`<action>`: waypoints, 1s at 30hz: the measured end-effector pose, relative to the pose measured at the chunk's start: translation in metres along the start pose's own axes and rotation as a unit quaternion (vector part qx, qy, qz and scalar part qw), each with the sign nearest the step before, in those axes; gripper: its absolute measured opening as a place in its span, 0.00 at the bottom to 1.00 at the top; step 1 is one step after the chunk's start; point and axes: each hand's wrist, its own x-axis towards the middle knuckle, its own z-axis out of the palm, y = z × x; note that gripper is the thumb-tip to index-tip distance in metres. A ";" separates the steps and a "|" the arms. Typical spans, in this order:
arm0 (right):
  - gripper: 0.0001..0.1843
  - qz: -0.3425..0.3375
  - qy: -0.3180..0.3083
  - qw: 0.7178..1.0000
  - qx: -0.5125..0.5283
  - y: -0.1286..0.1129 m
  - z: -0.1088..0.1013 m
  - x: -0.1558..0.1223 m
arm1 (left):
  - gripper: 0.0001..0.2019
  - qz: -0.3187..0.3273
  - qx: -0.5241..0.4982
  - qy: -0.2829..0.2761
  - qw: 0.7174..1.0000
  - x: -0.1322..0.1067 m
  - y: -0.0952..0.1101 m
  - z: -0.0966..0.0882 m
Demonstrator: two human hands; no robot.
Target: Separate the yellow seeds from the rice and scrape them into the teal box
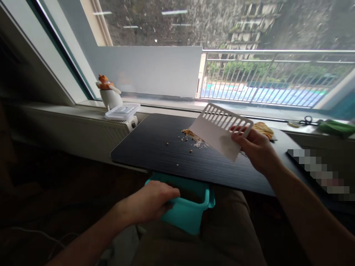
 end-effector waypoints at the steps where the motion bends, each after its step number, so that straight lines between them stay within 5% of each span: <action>1: 0.18 0.002 0.015 1.000 -0.022 0.001 -0.013 -0.005 | 0.04 0.006 0.003 0.002 1.000 0.000 0.003 0.000; 5: 0.21 0.017 0.029 0.997 -0.070 0.017 -0.039 -0.027 | 0.03 0.021 0.015 0.017 1.000 -0.006 0.011 -0.002; 11: 0.25 0.067 0.021 0.997 -0.020 0.038 -0.028 -0.048 | 0.05 0.021 0.034 0.033 0.999 -0.021 0.015 -0.007; 19: 0.23 0.175 -0.098 0.978 0.053 0.020 -0.031 -0.078 | 0.05 0.004 0.012 0.026 1.000 -0.026 0.005 -0.003; 24: 0.23 0.095 -0.044 0.993 0.059 0.013 0.018 -0.061 | 0.08 -0.041 0.007 0.033 0.999 -0.052 -0.010 -0.006; 30: 0.20 0.036 -0.128 0.989 0.058 0.020 0.109 -0.042 | 0.10 -0.098 0.024 0.045 0.994 -0.086 -0.037 -0.010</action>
